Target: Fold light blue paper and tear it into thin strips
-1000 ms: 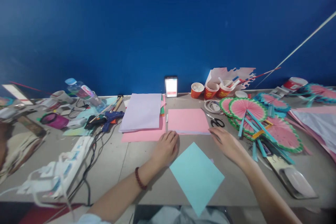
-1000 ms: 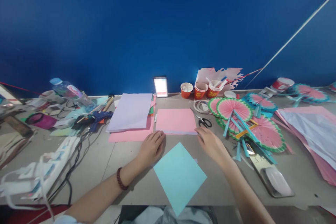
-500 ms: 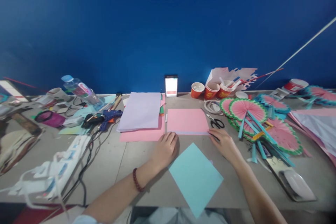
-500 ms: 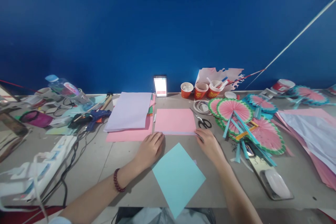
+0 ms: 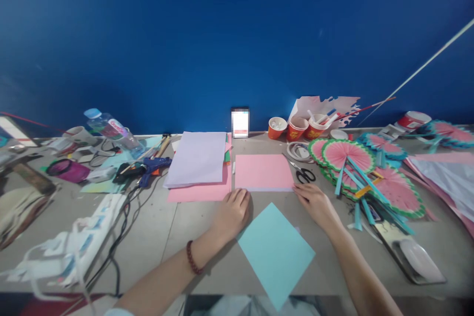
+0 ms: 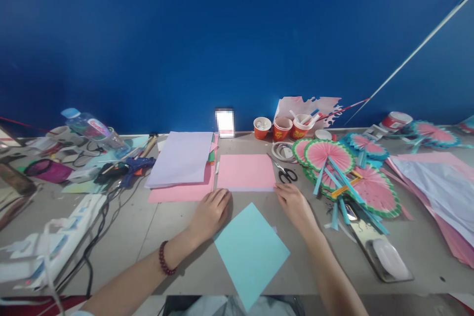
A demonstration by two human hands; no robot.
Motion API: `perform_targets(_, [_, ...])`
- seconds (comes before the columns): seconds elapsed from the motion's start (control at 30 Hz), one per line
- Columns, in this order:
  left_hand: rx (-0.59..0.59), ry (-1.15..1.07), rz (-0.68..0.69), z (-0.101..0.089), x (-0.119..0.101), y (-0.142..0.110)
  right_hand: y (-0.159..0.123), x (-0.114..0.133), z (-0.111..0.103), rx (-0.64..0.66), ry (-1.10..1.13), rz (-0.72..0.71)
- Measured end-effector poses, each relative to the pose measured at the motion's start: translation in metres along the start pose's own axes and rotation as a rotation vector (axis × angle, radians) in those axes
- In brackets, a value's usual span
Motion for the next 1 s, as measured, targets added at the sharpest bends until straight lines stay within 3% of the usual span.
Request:
perform_targets(0.77, [0.007, 0.062, 0.005, -0.002, -0.003, -0.002, 0.000, 0.008, -0.003, -0.014, -0.042, 0.026])
perform_targets(0.9, [0.022, 0.110, 0.012, 0.001, -0.008, -0.002, -0.001, 0.019, -0.008, -0.066, -0.015, 0.016])
perform_targets(1.0, [0.029, 0.129, 0.002, 0.002, -0.009, -0.002, -0.003, 0.036, -0.006, -0.026, 0.047, -0.044])
Point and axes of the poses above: each hand's wrist, its own y-axis towards the middle knuckle, its own z-axis out of the palm, x = y × z, the point moved 5 cm from there along y, towards the middle knuckle, and after that the axes turned 12 degrees about z, right-handed, at the moved point
